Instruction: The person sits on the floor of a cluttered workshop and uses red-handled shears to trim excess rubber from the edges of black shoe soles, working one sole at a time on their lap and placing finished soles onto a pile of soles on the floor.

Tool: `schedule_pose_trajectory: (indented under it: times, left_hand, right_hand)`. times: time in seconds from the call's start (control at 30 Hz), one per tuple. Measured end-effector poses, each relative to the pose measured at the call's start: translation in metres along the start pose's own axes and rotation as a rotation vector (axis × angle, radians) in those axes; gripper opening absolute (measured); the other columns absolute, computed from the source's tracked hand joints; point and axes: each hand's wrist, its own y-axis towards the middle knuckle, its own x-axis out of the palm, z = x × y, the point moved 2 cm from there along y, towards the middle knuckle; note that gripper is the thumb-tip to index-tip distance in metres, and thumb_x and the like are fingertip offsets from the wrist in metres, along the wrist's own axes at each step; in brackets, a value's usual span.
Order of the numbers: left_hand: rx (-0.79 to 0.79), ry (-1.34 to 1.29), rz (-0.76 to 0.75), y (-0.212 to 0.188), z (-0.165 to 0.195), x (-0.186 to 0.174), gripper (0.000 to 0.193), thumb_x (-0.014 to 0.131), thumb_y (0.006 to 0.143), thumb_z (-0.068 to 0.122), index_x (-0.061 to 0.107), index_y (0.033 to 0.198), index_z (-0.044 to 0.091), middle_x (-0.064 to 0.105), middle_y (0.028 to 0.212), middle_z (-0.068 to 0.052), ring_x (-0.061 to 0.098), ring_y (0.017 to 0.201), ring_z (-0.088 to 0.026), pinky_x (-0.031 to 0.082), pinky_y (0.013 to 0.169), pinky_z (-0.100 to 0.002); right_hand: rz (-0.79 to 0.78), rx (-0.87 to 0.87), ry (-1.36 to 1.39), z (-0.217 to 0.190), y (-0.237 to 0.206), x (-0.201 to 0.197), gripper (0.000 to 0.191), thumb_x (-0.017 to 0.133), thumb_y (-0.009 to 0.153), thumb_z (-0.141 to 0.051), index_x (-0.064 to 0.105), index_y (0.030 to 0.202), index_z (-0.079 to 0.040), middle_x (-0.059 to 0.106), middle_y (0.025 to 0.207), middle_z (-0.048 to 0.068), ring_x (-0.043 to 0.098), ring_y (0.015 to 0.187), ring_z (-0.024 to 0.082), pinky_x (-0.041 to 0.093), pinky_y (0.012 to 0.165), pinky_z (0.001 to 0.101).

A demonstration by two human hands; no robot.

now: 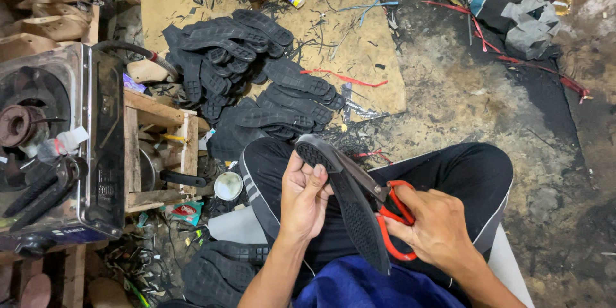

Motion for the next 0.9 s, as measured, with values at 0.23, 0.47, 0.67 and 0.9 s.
schedule_pose_trajectory:
  times: [0.23,0.47,0.67,0.9]
  left_hand:
    - [-0.015,-0.017,-0.050,-0.002,-0.007,-0.004,0.038,0.064,0.105,0.003,0.051,0.141,0.002,0.071,0.111,-0.007,0.068,0.089,-0.010,0.056,0.072,-0.024]
    - [-0.037,0.079,0.010,-0.001,-0.006,-0.014,0.035,0.066,0.098,0.005,0.054,0.130,0.004,0.071,0.109,-0.003,0.065,0.085,-0.007,0.053,0.069,-0.022]
    - [0.029,0.220,-0.062,0.000,-0.009,-0.016,0.030,0.072,0.099,0.008,0.058,0.124,0.001,0.069,0.105,-0.001,0.057,0.083,-0.005,0.046,0.072,-0.020]
    - [-0.001,0.280,-0.089,-0.002,-0.011,-0.018,0.034,0.072,0.099,0.012,0.058,0.127,0.000,0.070,0.108,-0.001,0.056,0.087,-0.004,0.044,0.074,-0.020]
  right_hand:
    - [0.194,-0.160,0.023,-0.004,0.002,-0.004,0.051,0.079,0.066,-0.042,0.067,0.101,-0.008,0.069,0.073,0.010,0.066,0.066,0.033,0.050,0.062,0.0427]
    - [0.084,-0.013,0.053,-0.006,0.008,-0.009,0.053,0.084,0.066,-0.046,0.070,0.105,-0.012,0.062,0.061,0.011,0.064,0.059,0.032,0.049,0.059,0.0431]
    - [0.159,-0.113,0.057,-0.018,0.017,-0.025,0.065,0.087,0.058,-0.046,0.065,0.104,-0.005,0.064,0.080,0.011,0.064,0.072,0.033,0.049,0.064,0.0428]
    - [0.250,-0.164,0.024,-0.030,0.023,-0.025,0.063,0.087,0.056,-0.048,0.066,0.098,-0.007,0.066,0.084,0.010,0.064,0.074,0.033,0.049,0.065,0.0427]
